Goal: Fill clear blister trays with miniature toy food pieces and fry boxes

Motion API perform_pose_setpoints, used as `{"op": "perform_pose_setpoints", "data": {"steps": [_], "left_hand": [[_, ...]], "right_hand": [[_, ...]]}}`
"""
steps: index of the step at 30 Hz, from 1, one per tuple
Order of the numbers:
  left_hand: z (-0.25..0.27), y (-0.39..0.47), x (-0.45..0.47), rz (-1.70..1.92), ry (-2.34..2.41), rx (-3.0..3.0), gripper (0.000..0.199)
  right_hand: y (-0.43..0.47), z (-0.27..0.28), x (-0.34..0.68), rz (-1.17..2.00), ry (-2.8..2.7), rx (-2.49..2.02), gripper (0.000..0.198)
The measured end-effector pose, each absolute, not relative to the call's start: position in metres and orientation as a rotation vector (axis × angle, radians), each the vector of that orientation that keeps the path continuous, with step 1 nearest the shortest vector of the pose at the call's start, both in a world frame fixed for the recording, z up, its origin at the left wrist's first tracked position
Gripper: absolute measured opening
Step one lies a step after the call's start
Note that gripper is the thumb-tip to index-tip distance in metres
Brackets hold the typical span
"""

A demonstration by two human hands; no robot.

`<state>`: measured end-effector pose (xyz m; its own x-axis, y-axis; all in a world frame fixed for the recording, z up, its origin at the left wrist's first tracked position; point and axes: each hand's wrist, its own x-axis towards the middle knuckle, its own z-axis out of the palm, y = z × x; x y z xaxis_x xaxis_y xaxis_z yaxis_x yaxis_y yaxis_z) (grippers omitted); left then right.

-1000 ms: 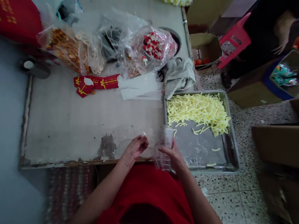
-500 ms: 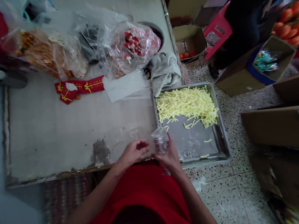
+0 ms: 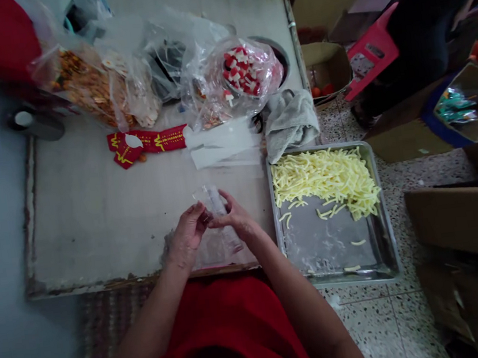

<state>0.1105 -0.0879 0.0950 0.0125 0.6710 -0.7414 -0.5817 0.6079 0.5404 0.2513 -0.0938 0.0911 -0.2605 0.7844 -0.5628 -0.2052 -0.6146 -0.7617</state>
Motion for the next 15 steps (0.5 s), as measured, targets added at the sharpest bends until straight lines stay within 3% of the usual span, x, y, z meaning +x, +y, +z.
{"op": "perform_pose_setpoints", "data": {"steps": [3,8,11,13,15], "left_hand": [[0.088,-0.073,0.079,1.082,1.218,0.006,0.046],[0.073,-0.056,0.035,1.157,1.289,-0.025,0.051],[0.066,-0.048,0.026,1.146,1.331,-0.013,0.05],[0.066,-0.046,0.033,1.139,1.321,0.006,0.049],[0.07,-0.047,0.047,1.072,1.271,0.064,0.045]], "right_hand": [[-0.047,0.073,0.253,1.899,-0.924,-1.337,0.114],[0.033,0.03,0.271,1.165,-1.546,-2.014,0.12],[0.041,0.027,0.271,0.872,-1.685,-2.079,0.119],[0.022,0.037,0.264,0.901,-1.629,-1.897,0.108],[-0.01,0.052,0.254,1.163,-1.552,-1.603,0.104]]}}
